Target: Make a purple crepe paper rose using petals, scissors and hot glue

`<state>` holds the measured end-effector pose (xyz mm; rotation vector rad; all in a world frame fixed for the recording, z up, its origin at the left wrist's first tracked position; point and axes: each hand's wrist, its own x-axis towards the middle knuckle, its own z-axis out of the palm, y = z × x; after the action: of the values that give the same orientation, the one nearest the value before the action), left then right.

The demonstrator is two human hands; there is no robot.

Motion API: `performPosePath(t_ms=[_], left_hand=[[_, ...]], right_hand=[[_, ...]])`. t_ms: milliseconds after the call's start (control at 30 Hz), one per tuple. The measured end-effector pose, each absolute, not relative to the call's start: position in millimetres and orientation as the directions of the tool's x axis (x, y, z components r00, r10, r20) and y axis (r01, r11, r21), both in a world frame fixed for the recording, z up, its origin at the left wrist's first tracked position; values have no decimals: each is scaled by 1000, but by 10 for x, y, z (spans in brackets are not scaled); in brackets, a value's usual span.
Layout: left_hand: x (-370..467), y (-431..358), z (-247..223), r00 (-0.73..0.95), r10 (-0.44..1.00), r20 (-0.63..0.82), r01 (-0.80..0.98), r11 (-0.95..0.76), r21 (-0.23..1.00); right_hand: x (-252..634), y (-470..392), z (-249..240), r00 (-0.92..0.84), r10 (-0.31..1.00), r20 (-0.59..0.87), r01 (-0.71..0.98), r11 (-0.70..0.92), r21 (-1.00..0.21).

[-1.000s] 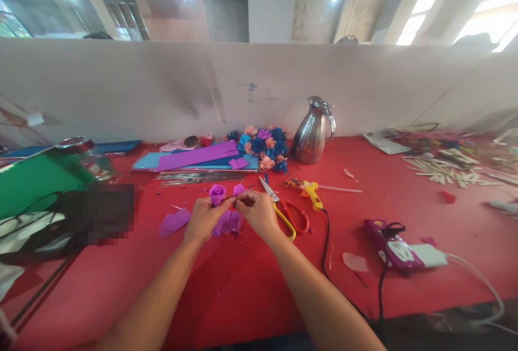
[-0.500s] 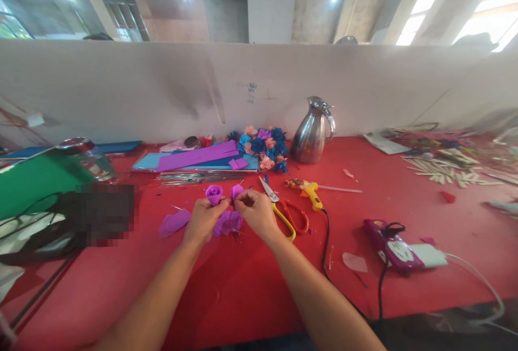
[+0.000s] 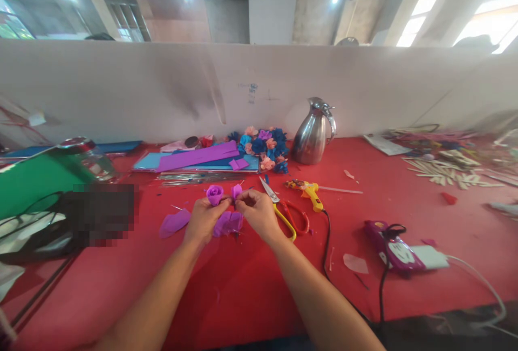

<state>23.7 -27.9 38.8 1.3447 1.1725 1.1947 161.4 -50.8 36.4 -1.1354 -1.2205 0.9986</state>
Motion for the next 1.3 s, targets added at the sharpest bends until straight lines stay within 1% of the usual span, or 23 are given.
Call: performPosePath(t_ms=[100,300,600,800,933,1000,1133,1233,1300], left_hand=[[244,-291,390,50,996,67,52,-70,996],[269,-329,465,16,999,32,33,-32,999],[294,-370,523,11,1000,16,-30,-16,999],[290,-358,505,6,1000,-6,-72,6,997],[288,-350,496,30,999,-35,-77,38,996],[290,-352,500,29,999,-44,-67,46,997],[291,-355,510,24,999,-44,-69,46,997],[286,-358,514,34,999,-37,-85,40,996],[283,-362,518,39,998,-43,-90,47,995]], right_hand=[[1614,-504,364,103,982,160,-12,162,-987],[1608,-515,409,102,990,97,-137,110,-984],[1564,-532,447,157,985,73,-199,104,-974],[1561,-527,445,150,984,99,-203,129,-971],[1601,-492,410,256,954,158,-128,195,-972],[1620,-481,399,258,956,141,-108,174,-979],[1625,-490,407,183,981,58,-127,82,-989],[1614,-498,418,193,978,80,-150,110,-983],[1606,-500,426,204,975,83,-199,124,-972]])
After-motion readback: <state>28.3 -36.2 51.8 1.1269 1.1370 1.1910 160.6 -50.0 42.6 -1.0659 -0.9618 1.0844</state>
